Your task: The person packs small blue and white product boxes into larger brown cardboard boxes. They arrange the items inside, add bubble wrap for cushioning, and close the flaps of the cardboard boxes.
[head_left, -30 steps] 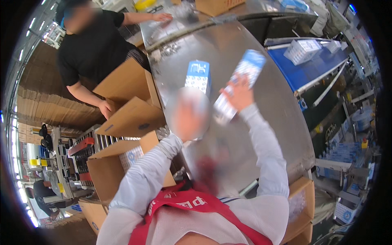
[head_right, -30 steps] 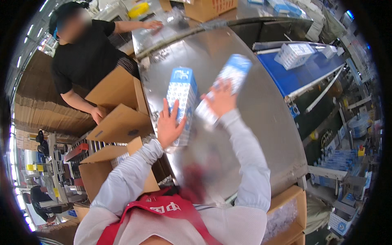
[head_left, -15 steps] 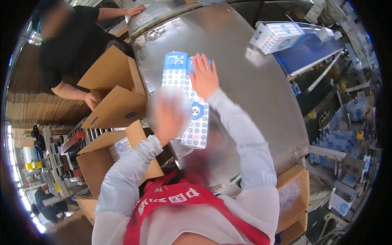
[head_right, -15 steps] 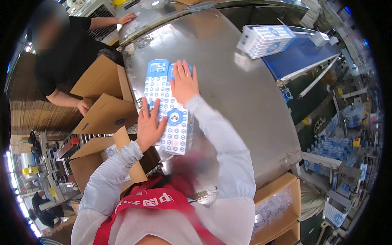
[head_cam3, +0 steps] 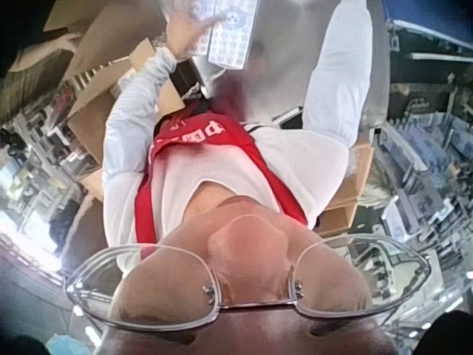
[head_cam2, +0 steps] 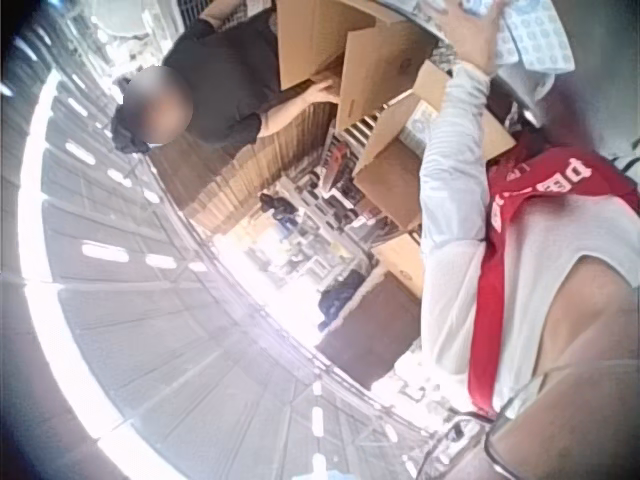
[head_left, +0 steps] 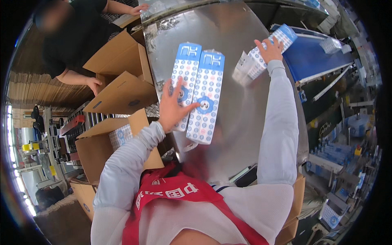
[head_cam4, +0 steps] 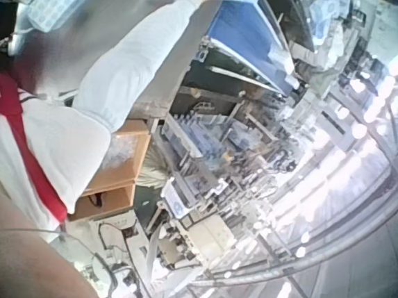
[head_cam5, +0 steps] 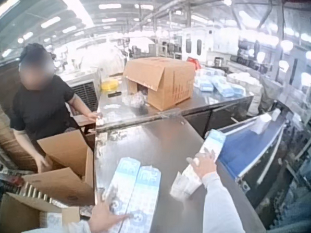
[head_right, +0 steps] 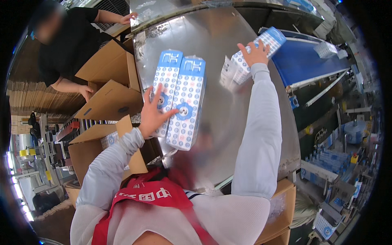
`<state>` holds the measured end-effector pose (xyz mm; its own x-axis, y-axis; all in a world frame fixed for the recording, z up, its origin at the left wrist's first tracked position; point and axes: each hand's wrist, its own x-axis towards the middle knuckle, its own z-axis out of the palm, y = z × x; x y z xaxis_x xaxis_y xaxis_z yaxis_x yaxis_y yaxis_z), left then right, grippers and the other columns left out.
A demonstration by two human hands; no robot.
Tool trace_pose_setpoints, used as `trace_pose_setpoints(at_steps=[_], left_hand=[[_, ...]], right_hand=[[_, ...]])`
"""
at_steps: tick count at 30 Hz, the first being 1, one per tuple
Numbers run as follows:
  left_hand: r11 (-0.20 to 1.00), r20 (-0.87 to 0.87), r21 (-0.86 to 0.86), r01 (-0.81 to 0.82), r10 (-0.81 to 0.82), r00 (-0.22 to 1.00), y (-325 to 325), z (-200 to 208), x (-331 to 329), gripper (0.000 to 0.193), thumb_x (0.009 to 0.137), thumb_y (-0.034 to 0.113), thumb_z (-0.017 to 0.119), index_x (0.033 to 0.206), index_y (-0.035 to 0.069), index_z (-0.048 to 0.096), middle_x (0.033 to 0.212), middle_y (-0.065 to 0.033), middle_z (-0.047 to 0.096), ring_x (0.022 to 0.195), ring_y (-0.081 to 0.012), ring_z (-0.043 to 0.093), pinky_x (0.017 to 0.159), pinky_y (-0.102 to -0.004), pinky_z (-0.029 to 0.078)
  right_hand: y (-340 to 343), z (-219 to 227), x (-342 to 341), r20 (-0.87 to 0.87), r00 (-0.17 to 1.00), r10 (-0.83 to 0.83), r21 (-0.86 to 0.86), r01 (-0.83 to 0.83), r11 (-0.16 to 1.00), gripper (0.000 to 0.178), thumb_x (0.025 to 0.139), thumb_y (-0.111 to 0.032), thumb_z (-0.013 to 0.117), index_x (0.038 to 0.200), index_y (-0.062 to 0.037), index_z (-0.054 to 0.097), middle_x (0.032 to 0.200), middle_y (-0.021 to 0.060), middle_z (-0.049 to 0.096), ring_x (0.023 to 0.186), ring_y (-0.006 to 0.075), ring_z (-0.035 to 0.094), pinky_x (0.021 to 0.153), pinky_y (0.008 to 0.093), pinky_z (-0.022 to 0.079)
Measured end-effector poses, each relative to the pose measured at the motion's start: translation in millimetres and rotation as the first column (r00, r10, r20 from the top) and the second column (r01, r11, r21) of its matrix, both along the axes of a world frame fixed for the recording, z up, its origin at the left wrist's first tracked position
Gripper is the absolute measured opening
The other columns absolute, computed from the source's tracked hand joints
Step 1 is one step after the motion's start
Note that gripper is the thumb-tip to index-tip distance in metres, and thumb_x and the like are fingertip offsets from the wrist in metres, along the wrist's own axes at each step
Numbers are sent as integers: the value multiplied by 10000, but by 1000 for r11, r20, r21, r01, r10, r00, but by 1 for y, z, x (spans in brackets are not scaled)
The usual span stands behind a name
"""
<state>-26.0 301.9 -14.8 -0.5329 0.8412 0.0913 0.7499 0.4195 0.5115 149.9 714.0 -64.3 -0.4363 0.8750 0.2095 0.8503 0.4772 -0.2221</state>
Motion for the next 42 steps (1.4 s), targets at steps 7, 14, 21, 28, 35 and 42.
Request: trace_pose_setpoints(at_steps=[7, 14, 21, 28, 35, 42], left_hand=[[995, 300, -86, 40, -13, 954, 0, -1, -19, 1250, 636, 473, 852, 1538, 69, 87, 1320, -236, 457, 1186, -371, 529, 970, -413, 457], [987, 369, -30, 159, -136, 919, -70, -1, 68, 1187, 733, 380, 821, 1533, 45, 11, 1403, -244, 436, 1222, -314, 535, 980, -373, 466], [837, 926, -301, 457, 143, 348, -17, -13, -13, 592, 846, 226, 744, 1341, 5, 506, 1256, -123, 605, 1131, -184, 579, 969, -344, 465], [840, 964, -248, 483, 162, 213, -13, -23, -22, 587, 813, 185, 760, 1322, 13, 524, 1254, -92, 610, 1154, -180, 563, 1002, -337, 431], [891, 991, -98, 443, 46, 128, -89, 40, -20, 660, 793, 172, 790, 1349, 31, 464, 1228, -76, 601, 1113, -177, 572, 951, -321, 470], [881, 898, 130, 455, -299, 324, -152, 85, -59, 463, 804, 122, 784, 1212, 9, 595, 1125, -71, 648, 1015, -155, 600, 895, -299, 495]], right_hand=[[-294, 11, 42, -277, 852, 444, 21, -457, 889, 518, 858, -352, 649, 1242, -23, 538, 1496, 198, 342, 1400, 432, 278, 1065, 558, 325], [-400, 35, 131, -664, 573, -482, -677, -187, 711, 504, 982, -190, 502, 1400, 50, 354, 1379, 172, 445, 1267, 244, 427, 1025, 402, 375], [-331, 6, 161, -424, 780, -461, -904, -328, 275, 474, 975, -347, 561, 1243, 44, 550, 1143, 97, 644, 988, 157, 601, 862, 307, 492], [-332, -38, 169, -471, 764, -442, -882, -397, 254, 524, 885, -364, 674, 1183, 58, 586, 1057, 123, 676, 936, 171, 625, 809, 332, 516], [-418, 46, 157, -603, 597, -529, -798, -468, 381, 509, 749, -106, 807, 1195, -1, 585, 1140, 101, 655, 1024, 196, 623, 897, 326, 497], [-464, 70, 134, -659, 751, -43, -573, -464, 675, 658, 720, -339, 846, 1256, -59, 586, 1239, 120, 610, 1183, 282, 530, 1031, 390, 397]])
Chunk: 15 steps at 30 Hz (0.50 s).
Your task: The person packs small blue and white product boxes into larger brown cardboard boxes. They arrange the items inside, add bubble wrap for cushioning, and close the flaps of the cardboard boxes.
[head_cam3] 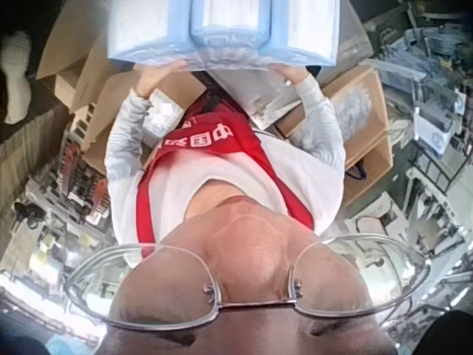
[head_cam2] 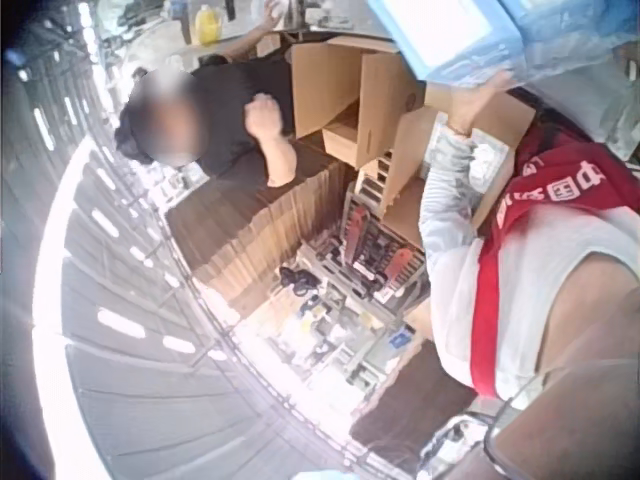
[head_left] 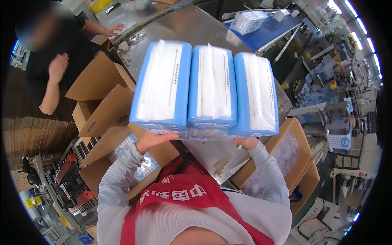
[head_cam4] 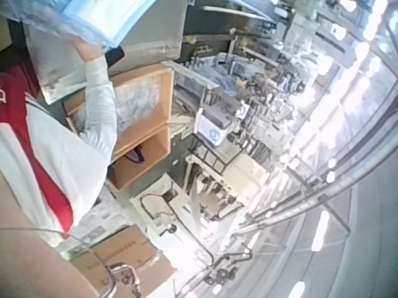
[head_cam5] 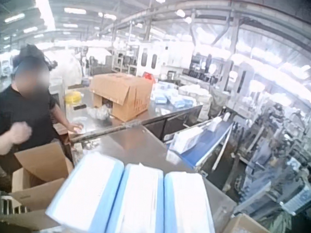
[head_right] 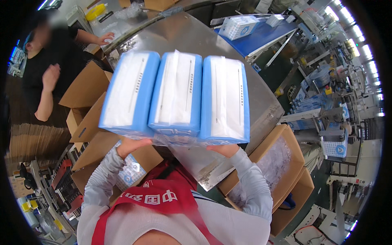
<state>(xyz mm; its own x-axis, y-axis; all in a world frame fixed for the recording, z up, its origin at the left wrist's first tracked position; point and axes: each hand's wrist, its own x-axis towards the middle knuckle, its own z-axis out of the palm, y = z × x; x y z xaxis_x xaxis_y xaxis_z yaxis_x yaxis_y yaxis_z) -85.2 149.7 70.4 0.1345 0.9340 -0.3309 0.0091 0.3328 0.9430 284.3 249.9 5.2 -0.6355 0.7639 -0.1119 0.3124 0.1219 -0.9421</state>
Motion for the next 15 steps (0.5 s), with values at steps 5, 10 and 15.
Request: trace_pose_setpoints(at_steps=[5, 10, 15], left_hand=[[932, -152, 362, -17, 77, 985, -91, 102, -120, 620, 910, 337, 636, 1368, -24, 426, 1260, -120, 566, 1135, -220, 542, 1001, -366, 411], [1000, -148, 12, -18, 20, 989, -176, 182, -190, 658, 901, 409, 634, 1347, -46, 469, 1195, -137, 616, 1102, -250, 584, 955, -355, 444], [862, -836, 485, 144, 409, 365, -272, 22, -184, 406, 898, 198, 651, 1273, 55, 590, 1197, -144, 640, 1099, -326, 602, 931, -367, 475]], right_hand=[[-73, 76, -91, -106, 938, 331, 82, -324, 943, 668, 763, -462, 777, 1277, -77, 591, 1322, 124, 564, 1220, 279, 506, 1061, 396, 363], [-155, 102, -166, -109, 662, 742, -577, -650, 495, 692, 814, -552, 703, 1281, -55, 585, 1320, 128, 562, 1176, 235, 528, 987, 342, 435], [-146, 30, -166, 359, 608, 708, -548, -476, 688, 455, 900, -471, 621, 1146, -93, 683, 960, 9, 676, 814, 96, 589, 687, 261, 502]])
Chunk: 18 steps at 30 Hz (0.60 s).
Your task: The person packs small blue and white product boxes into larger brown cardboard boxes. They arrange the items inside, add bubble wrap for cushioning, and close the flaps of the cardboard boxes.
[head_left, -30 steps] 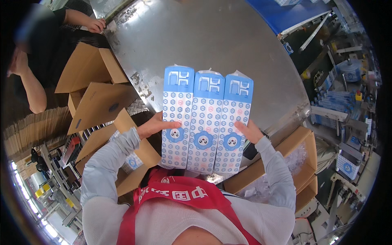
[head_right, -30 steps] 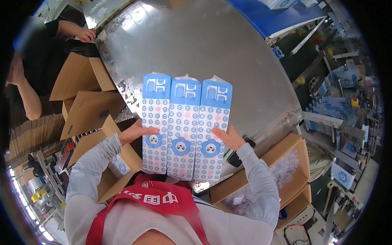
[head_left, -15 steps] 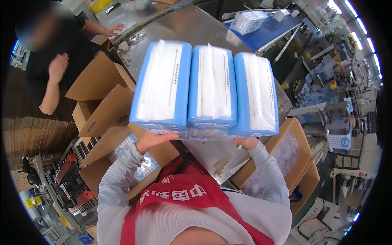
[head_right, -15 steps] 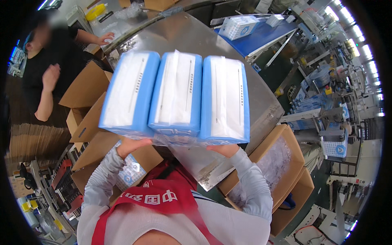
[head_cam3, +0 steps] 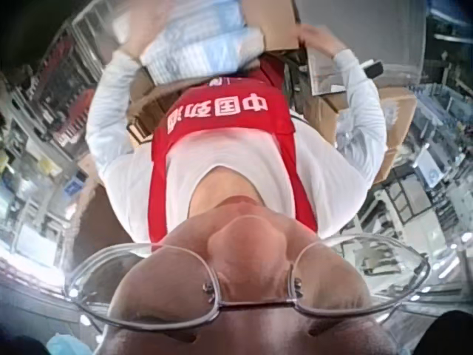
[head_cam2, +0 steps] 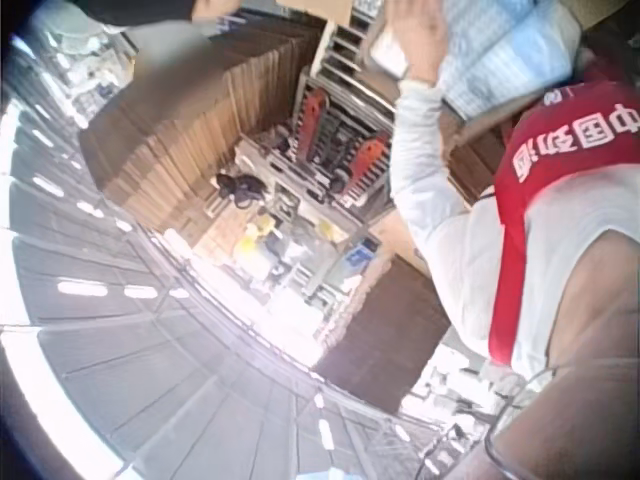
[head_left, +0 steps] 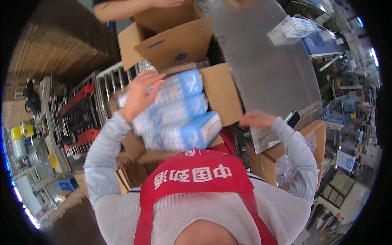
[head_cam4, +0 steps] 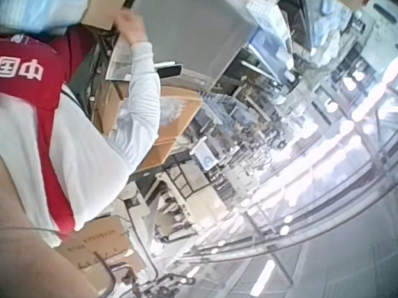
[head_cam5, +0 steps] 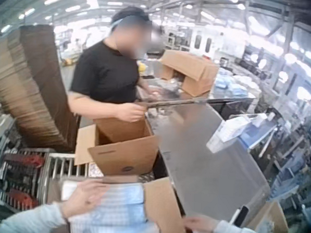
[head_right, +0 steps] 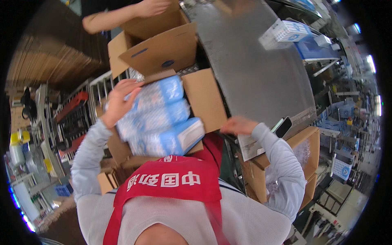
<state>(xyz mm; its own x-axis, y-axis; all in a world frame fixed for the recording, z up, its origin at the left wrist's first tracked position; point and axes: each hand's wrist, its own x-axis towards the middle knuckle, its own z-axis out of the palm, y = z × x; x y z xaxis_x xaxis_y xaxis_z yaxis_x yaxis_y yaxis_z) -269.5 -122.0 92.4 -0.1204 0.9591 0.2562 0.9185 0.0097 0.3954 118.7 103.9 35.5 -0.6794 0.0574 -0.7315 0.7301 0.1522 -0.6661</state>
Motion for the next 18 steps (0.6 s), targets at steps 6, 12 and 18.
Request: trace_pose_setpoints(at_steps=[6, 12, 18], left_hand=[[970, -126, -189, -151, 128, 984, -53, -87, 32, 637, 937, 450, 530, 1487, 185, 349, 1567, -157, 225, 1449, -439, 74, 1118, -642, 84], [840, -149, -496, -222, 169, 974, -80, -155, 13, 757, 909, 674, 358, 1537, 275, 223, 1620, -114, 16, 1454, -449, -94, 1052, -731, -73], [925, -185, -346, -160, 100, 978, -82, -190, 15, 801, 885, 668, 402, 1547, 288, 159, 1623, -91, 17, 1453, -452, -102, 1023, -769, -73]], right_hand=[[-67, 17, -104, -514, 822, -243, 439, 496, 749, 565, 952, -391, 588, 1315, 36, 523, 1065, 128, 679, 983, 153, 607, 854, 309, 485], [-77, -17, -98, 41, 937, -346, -9, 347, 938, 618, 957, -487, 509, 1304, 24, 522, 1217, 121, 617, 1046, 191, 603, 915, 304, 461], [-186, -106, -120, 243, 775, -584, -672, 569, 475, 588, 859, -265, 720, 1353, -48, 487, 1303, 113, 580, 1164, 242, 574, 1015, 413, 454]])
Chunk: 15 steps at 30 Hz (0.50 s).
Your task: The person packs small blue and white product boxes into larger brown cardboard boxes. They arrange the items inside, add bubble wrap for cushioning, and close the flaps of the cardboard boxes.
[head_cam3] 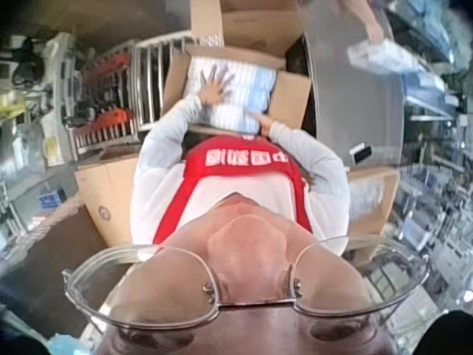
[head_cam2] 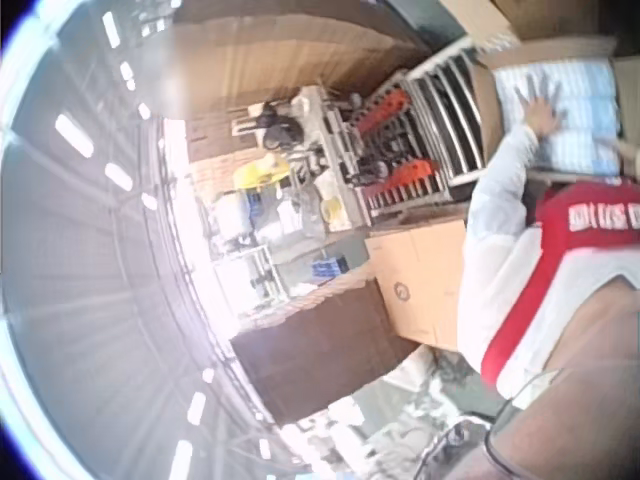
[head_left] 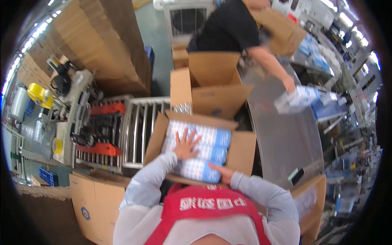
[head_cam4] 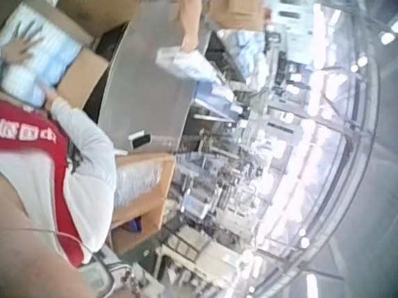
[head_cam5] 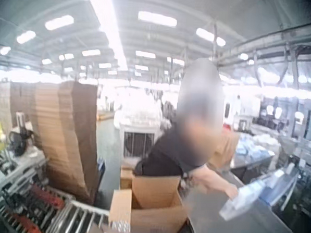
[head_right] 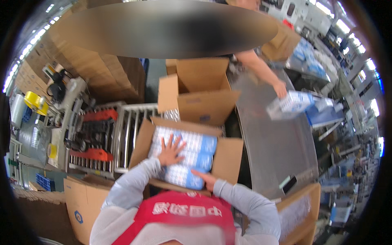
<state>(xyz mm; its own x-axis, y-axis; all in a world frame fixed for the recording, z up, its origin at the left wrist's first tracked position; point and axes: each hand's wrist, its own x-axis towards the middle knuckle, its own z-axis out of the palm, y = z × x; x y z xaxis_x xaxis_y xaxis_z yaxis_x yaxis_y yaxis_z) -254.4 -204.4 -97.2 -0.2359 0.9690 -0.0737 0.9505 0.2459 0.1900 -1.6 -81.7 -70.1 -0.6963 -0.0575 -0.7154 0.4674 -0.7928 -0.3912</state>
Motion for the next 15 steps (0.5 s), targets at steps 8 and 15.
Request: trace_pose_setpoints(at_steps=[8, 15], left_hand=[[934, -34, -314, 169, -189, 981, -92, 45, -6, 1148, 686, 849, 536, 1551, 207, 137, 1591, -231, 21, 1440, -494, -73, 1078, -714, -3], [998, -78, -24, 57, -59, 995, -78, 68, 11, 938, 797, 661, 606, 1498, 124, 289, 1542, -241, 210, 1419, -511, 96, 1133, -625, 104]], right_hand=[[-8, 58, -15, 97, 951, 294, 914, 32, -405, 877, 815, -388, 738, 1440, 53, 309, 1490, 316, 266, 1417, 457, 202, 1130, 607, 167], [30, -20, -28, 328, 834, 444, 765, 41, -643, 980, 832, -659, 551, 1435, 72, 302, 1502, 329, 209, 1435, 449, 128, 1136, 617, 41]])
